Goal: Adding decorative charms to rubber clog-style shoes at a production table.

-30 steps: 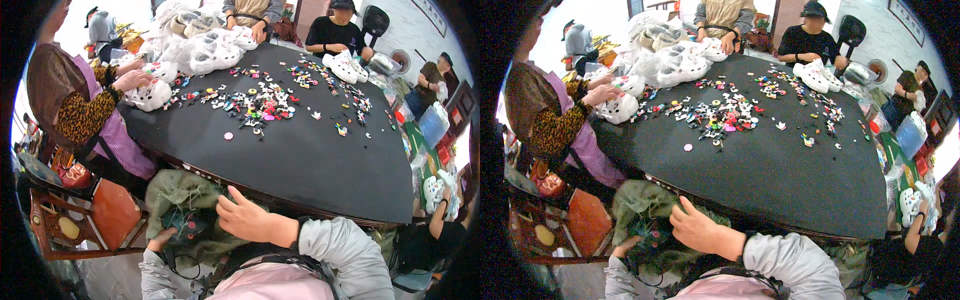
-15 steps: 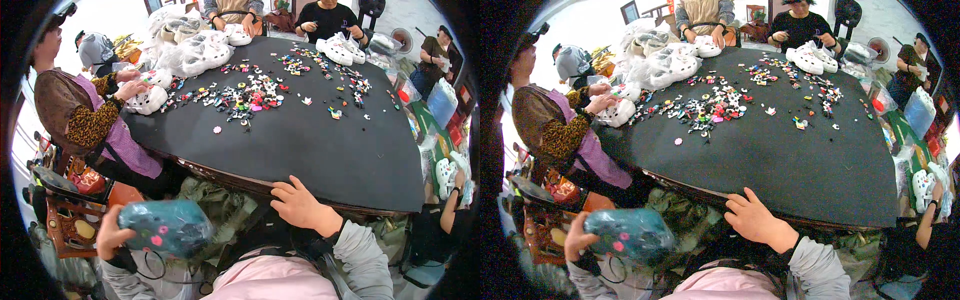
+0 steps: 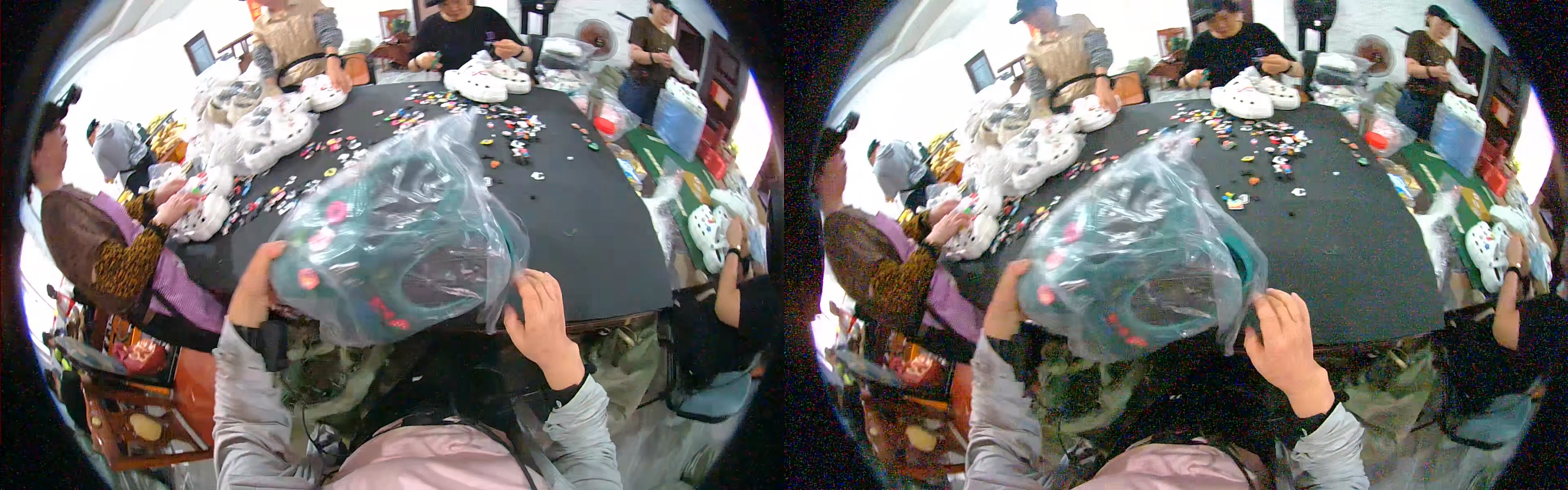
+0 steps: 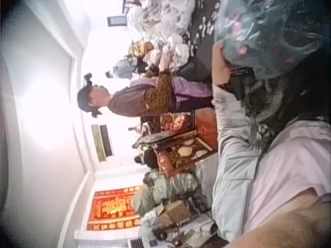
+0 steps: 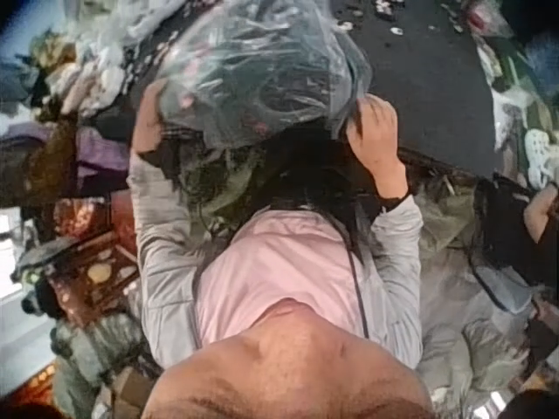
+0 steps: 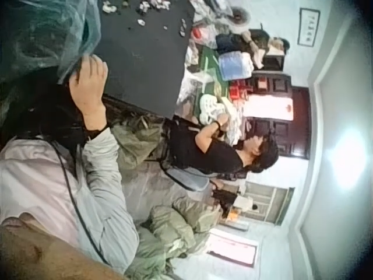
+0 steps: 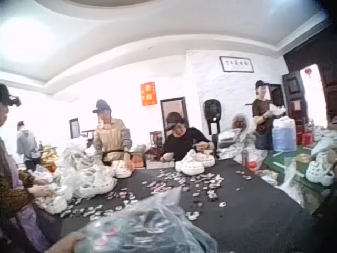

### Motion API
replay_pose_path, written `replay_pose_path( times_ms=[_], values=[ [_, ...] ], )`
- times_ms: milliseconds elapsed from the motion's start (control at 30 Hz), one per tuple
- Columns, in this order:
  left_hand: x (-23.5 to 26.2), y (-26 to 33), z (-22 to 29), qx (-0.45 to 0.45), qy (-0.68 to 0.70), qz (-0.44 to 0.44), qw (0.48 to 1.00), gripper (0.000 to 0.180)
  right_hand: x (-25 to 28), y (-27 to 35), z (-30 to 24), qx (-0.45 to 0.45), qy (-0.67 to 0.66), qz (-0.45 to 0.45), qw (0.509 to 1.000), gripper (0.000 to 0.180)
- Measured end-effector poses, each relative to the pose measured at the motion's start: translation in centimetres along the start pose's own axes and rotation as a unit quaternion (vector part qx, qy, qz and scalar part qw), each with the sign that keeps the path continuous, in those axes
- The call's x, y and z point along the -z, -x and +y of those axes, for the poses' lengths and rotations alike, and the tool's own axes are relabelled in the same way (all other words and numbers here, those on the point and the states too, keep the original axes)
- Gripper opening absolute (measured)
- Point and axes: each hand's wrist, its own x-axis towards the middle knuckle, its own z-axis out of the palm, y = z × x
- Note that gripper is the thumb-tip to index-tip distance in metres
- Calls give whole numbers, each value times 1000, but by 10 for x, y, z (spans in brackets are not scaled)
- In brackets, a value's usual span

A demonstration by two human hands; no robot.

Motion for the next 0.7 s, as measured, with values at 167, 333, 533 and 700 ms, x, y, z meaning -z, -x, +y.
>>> replay_pose_path(
  times_ms=[167, 333, 533, 700],
  values=[
    [-16, -91, -58, 54, -103, -21, 993, 43, 1, 19, 22, -35, 20, 11, 999, 53],
    [-30, -98, -70, -76, -163, 132, 975, 43, -27, 35, 36, -50, 44, -15, 998, 38],
    [-38, -30, -72, -207, -343, 151, 904, 48, -16, 33, 42, -43, 32, -33, 998, 36],
    [-46, -14, -97, -138, -204, 142, 959, 64, 23, 3, 74, -21, -57, 72, 996, 34]
  ],
)
